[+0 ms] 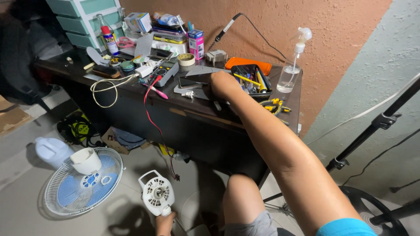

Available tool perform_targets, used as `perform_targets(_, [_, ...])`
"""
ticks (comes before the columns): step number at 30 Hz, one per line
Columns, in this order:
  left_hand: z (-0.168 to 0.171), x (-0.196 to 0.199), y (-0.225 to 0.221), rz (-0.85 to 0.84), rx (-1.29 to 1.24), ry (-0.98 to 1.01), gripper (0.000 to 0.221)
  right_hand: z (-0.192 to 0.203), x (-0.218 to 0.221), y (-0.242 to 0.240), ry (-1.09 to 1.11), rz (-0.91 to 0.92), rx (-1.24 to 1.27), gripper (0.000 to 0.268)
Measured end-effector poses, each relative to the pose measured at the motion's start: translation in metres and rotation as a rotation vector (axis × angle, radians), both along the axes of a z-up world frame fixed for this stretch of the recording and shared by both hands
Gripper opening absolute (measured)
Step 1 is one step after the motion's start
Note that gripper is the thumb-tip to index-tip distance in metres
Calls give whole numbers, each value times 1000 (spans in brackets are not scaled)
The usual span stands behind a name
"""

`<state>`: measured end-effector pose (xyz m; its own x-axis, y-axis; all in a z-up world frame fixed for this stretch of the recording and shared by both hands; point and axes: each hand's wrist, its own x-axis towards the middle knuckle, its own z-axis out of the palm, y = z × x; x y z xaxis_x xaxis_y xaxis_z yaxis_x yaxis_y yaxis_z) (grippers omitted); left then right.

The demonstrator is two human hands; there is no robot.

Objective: Testing fan motor components with a multimeter and assembling the motor housing and front grill.

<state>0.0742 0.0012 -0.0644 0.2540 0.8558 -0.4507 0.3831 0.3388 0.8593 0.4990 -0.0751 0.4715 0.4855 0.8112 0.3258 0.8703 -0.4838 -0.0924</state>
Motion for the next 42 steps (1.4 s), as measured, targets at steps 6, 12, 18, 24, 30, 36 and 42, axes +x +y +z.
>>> perform_targets(6, [5,-5,-3,-2,-16,16,53,-11,4,10,-168,-9,-46,25])
perform_targets(12, [3,-4,-4,-18,56,77,51,17,-72,-19,-88,212,519,9])
perform_targets(18, [1,10,14,-1018,703,917,38,-71,-218,-117,798,385,599,6])
perform_targets(24, [26,-5,-31,22,86,43,48,-260,-276,-84,1752,-113,678,7])
perform_targets(30, [59,-9,-40,63,74,75,43,-316,-291,-61,1693,-138,568,9])
perform_targets(36, [73,-24,-54,28,3,13,45,-358,-294,-49,1748,-94,616,9])
perform_targets(42, [88,-29,-61,-39,-3,78,37,-374,-308,-23,1621,-19,683,7])
